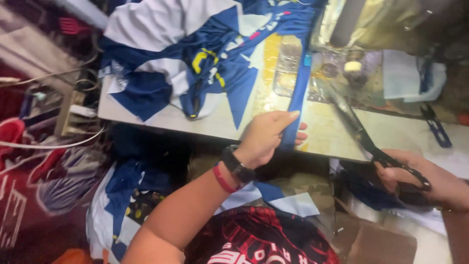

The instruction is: Applying a blue trim strip to a sports jersey and cutting it to size using scissors at a sewing workstation.

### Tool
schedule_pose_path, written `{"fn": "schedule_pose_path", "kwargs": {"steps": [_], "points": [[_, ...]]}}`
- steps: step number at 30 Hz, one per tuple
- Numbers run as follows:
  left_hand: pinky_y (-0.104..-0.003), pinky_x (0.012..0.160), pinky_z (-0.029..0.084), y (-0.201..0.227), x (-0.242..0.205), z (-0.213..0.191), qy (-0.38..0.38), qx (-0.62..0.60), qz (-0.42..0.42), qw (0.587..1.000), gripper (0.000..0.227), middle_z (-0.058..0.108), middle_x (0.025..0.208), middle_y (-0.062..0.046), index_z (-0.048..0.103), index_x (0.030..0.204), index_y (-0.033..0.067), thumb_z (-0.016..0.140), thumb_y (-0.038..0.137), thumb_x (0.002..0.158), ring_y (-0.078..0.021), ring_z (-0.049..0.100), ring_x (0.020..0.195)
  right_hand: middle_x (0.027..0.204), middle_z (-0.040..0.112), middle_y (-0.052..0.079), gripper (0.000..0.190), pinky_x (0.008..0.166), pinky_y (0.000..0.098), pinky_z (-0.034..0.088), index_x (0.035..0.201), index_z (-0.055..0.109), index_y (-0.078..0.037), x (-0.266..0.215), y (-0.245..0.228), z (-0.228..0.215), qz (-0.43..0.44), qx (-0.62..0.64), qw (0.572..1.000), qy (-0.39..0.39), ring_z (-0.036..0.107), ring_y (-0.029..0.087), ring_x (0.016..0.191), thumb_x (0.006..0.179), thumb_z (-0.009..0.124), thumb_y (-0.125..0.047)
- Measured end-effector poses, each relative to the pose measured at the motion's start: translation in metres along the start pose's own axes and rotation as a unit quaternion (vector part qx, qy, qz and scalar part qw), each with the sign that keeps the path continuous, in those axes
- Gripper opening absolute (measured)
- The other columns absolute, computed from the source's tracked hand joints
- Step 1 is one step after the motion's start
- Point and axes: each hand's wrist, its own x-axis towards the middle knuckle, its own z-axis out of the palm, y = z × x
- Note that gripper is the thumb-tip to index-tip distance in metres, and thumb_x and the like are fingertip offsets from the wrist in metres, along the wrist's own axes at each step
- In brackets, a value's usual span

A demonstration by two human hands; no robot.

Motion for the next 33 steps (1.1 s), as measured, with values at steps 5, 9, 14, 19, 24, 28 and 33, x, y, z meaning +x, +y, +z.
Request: {"fn": "schedule_pose_path", "kwargs": {"steps": [5,9,14,19,24,28,33], "points": [[-0.036,0.071,0.065,0.008,-0.007,0.004,0.002,0.018,-0.014,1.000,0.028,0.073,0.094,-0.028,0.064,0.098,-0.0075,0.071,0.019,0.091,-0.0301,0.074,0.076,0.073,0.067,0.011,0.038,0.060,0.0341,0.045,0.083,0.069,-0.002,0.015,-0.013,-0.036,0.147,-0.090,0.980,-0.099,0.061,0.022,0.064,0.085,0.077,-0.039],[-0.039,0.072,0.067,0.014,-0.011,0.010,0.022,0.022,-0.009,0.999,0.022,0.074,0.089,-0.027,0.061,0.088,-0.0029,0.074,0.015,0.089,-0.0311,0.076,0.075,0.132,0.062,-0.001,0.071,0.106,0.0313,0.038,0.140,0.063,-0.020,0.036,-0.053,-0.035,0.296,-0.268,0.916,-0.028,0.058,0.014,0.122,0.074,0.075,-0.045],[-0.039,0.070,0.067,0.017,-0.016,0.008,0.021,0.037,0.004,0.999,0.019,0.074,0.086,-0.025,0.062,0.087,-0.0031,0.075,0.011,0.089,-0.0302,0.076,0.075,0.055,0.064,0.008,0.049,0.064,0.0327,0.045,0.072,0.060,-0.010,0.057,-0.077,-0.036,0.230,-0.416,0.878,-0.056,0.059,0.019,0.053,0.083,0.084,-0.051],[-0.041,0.071,0.045,0.024,-0.004,-0.023,-0.146,0.591,0.454,0.650,0.024,0.061,0.078,-0.007,0.058,0.084,0.0093,0.067,0.027,0.098,-0.0268,0.058,0.075,0.050,0.067,0.016,0.049,0.056,0.0336,0.039,0.058,0.070,0.003,0.026,-0.072,-0.030,0.257,-0.340,0.898,0.108,0.057,0.025,0.047,0.082,0.089,-0.035],[-0.053,0.117,0.038,0.046,0.045,-0.036,-0.105,0.692,0.518,0.491,0.034,0.063,0.133,-0.017,0.063,0.125,-0.0009,0.060,0.026,0.104,-0.0436,0.054,0.127,0.074,0.075,0.012,0.035,0.060,0.0322,0.049,0.108,0.072,-0.007,0.043,-0.071,0.014,0.240,-0.300,0.887,0.255,0.068,0.021,0.066,0.094,0.078,-0.039],[-0.058,0.106,0.045,0.049,0.040,-0.036,-0.095,0.729,0.554,0.391,0.022,0.066,0.125,-0.010,0.065,0.114,0.0062,0.054,0.023,0.106,-0.0431,0.058,0.121,0.121,0.069,0.015,0.033,0.099,0.0443,0.049,0.120,0.072,0.001,0.034,-0.020,0.022,-0.117,-0.431,0.802,0.397,0.065,0.031,0.111,0.095,0.083,-0.017],[-0.063,0.110,0.039,0.061,0.045,-0.033,-0.114,0.759,0.549,0.330,0.028,0.068,0.123,-0.012,0.068,0.117,0.0045,0.054,0.025,0.104,-0.0430,0.062,0.119,0.129,0.062,0.025,0.023,0.107,0.0534,0.048,0.120,0.068,0.008,0.048,0.024,0.029,-0.211,-0.427,0.705,0.525,0.055,0.041,0.124,0.104,0.082,-0.001]]}}
